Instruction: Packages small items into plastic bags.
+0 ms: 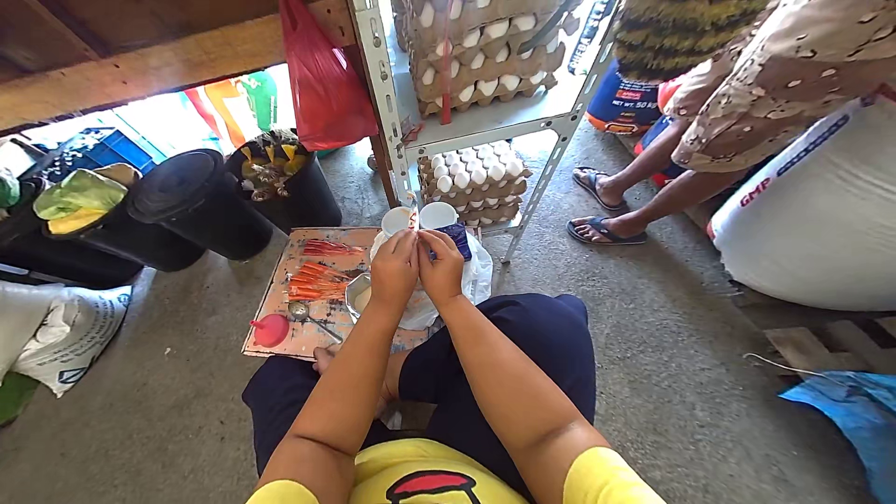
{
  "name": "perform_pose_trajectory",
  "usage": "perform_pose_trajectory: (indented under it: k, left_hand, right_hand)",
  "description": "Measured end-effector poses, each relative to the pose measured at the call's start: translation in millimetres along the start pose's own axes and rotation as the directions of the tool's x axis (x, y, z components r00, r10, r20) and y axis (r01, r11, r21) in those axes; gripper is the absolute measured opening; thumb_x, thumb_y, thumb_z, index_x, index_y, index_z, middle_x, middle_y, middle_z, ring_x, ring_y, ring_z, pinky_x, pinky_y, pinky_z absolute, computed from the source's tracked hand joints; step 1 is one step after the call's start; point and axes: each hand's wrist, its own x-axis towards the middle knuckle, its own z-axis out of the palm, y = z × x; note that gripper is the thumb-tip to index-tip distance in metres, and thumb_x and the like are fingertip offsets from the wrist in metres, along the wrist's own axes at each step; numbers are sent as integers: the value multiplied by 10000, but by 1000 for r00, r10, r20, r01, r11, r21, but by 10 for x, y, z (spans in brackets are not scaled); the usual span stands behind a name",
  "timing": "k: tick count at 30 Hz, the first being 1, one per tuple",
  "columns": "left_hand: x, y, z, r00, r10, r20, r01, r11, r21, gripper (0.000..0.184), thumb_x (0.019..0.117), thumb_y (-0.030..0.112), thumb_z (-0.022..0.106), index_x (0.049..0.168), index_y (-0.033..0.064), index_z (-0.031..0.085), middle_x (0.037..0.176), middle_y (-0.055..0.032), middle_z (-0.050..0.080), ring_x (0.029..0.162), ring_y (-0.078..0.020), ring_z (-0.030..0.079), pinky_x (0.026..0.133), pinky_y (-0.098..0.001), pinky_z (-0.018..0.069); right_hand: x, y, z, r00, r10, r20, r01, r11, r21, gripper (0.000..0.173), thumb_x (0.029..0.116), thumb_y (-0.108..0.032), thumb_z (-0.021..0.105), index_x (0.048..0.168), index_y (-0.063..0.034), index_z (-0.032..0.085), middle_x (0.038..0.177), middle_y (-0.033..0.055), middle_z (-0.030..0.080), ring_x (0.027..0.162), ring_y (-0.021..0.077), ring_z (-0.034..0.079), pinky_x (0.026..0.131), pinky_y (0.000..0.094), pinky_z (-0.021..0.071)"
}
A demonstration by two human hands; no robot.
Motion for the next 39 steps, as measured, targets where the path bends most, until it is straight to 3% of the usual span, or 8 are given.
perform_pose_trajectory:
  k: [6, 18, 21, 24, 27, 29, 35, 39]
  left_hand:
    - [-47, -21, 22, 1000, 18, -18, -18, 1000, 21, 178, 992, 68, 630, 1080, -21, 757, 1156, -181, 740, 1041, -310, 740, 919, -421, 596]
    - [-72, 56, 81, 956, -294, 8, 289, 934, -209, 152, 1009, 73, 584, 1010, -40, 686, 1139, -161, 719, 964, -207, 710, 881, -352, 578]
    - [-16, 116, 65, 842, -531, 93, 535, 800, -273, 169, 1050, 148, 546, 1053, -2, 622, 1031, -117, 710, 864, -164, 687, 799, -357, 570]
    - [175, 150, 111, 606, -780, 155, 758, 508, -408, 167, 1047, 135, 535, 1062, -6, 624, 910, -114, 659, 828, -176, 642, 790, -365, 534]
    - [286, 178, 139, 457, -849, 264, 742, 200, -640, 145, 1065, 127, 527, 1106, -1, 583, 921, -98, 624, 800, -147, 631, 769, -329, 552]
    - [243, 133, 144, 514, -789, 338, 678, 132, -724, 156, 1080, 181, 525, 1146, 44, 561, 935, -52, 614, 777, -111, 622, 747, -308, 565]
    - [98, -54, 46, 730, -606, 316, 639, 442, -630, 170, 1083, 190, 528, 1154, 77, 633, 977, -12, 656, 790, -60, 607, 755, -266, 538]
    - [63, -140, 53, 851, -436, 293, 513, 572, -640, 154, 1042, 77, 558, 1101, 4, 681, 1001, -62, 708, 893, -100, 672, 847, -305, 573]
  right_hand:
    - [-3, -29, -13, 995, 104, 5, -104, 995, 4, 150, 983, -39, 626, 1069, 28, 729, 1026, 171, 726, 891, 230, 720, 835, 362, 604]
    - [-26, -108, 49, 978, 206, -3, -206, 976, 68, 111, 999, -41, 547, 983, 26, 635, 1141, 150, 733, 966, 199, 729, 853, 362, 593]
    - [-62, -100, 92, 975, 215, -54, -209, 973, 100, 136, 995, -24, 537, 1021, 23, 661, 1153, 144, 733, 982, 205, 723, 864, 367, 589]
    - [-94, -114, 142, 971, 213, -106, -196, 969, 152, 132, 987, -15, 543, 1011, 27, 666, 1134, 144, 734, 985, 196, 720, 869, 348, 587]
    - [-112, -81, 180, 974, 190, -125, -153, 953, 262, 114, 964, 6, 544, 980, 47, 649, 1152, 166, 724, 1016, 183, 714, 878, 319, 584]
    - [-82, -53, 145, 969, 238, -73, -196, 909, 367, 108, 964, 4, 530, 982, 59, 621, 1200, 187, 689, 1053, 182, 689, 895, 318, 573]
    - [130, -27, -82, 748, 596, 291, -620, 471, 627, 487, 1102, -388, 416, 1442, -39, 410, 1354, 121, 576, 1174, 174, 609, 996, 365, 512]
    - [212, -50, -141, 640, 666, 383, -650, 204, 732, 276, 1103, -309, 480, 1269, -104, 561, 1168, 50, 683, 1002, 143, 689, 886, 316, 583]
